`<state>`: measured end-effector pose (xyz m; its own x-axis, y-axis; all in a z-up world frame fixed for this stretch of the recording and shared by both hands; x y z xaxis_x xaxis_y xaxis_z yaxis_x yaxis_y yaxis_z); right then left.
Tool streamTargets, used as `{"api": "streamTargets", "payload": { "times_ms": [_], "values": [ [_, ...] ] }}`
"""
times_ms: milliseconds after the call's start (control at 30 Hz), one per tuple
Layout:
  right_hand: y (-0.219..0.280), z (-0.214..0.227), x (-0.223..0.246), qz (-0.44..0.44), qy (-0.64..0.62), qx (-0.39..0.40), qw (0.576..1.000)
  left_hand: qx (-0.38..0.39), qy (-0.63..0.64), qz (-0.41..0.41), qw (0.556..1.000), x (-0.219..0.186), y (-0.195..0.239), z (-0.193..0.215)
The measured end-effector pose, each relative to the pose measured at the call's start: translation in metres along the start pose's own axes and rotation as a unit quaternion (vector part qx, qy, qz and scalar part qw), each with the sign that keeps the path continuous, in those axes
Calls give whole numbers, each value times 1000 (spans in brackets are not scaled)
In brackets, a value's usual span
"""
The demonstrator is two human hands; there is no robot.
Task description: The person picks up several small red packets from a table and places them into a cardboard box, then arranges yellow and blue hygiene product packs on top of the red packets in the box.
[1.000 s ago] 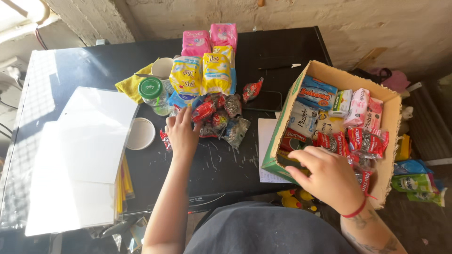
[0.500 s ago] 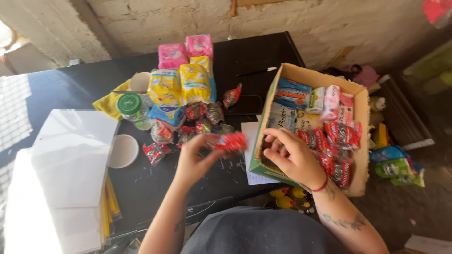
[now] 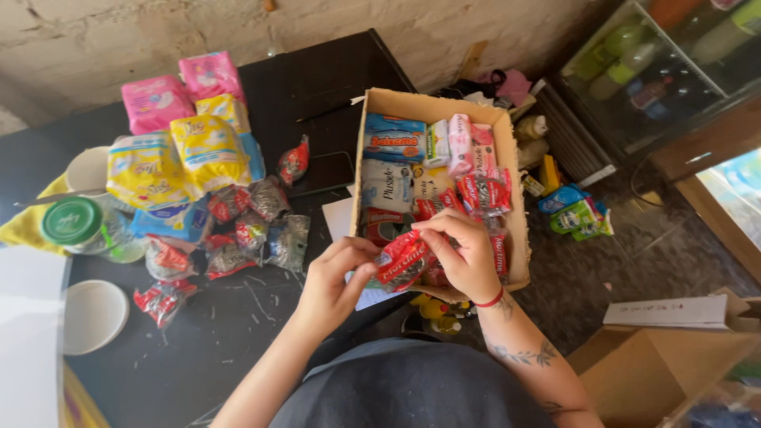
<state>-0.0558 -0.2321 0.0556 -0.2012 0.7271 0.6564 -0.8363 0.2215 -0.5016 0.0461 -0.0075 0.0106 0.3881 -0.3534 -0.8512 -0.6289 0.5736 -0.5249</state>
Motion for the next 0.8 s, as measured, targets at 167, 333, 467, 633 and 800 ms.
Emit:
{"api": "streamTargets", "payload": {
  "times_ms": [167,333,467,633,800],
  "values": [
    [21,6,-21,-8,22,-66,998,-3,-112,-31,993,24,1,-13],
    [39,-8,-55,-14,35,-120,992,-41,-112,-11,993,26,-6,-23],
    [38,-7,-65,-32,60,-155,986,-67,-2,69,995,20,-12,-35],
    [45,-5,-72,-64,66,-191,977,-2,78,155,985,28,-6,-47],
    [43,-6,-64,-108,10,-199,974,3,82,157,984,27,-9,-50]
  ]
}}
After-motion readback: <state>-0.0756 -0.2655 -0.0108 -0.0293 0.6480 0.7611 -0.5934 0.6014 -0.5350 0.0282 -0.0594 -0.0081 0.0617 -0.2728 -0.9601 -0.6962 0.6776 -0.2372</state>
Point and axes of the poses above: each hand's wrist, its own y-axis away from the middle knuckle, its own z-axis out of the back of the hand, x = y × z, the point moved 4 cm from there along -y, towards the middle knuckle, and after that the axes turned 9 degrees about y, right-handed, at the moved point
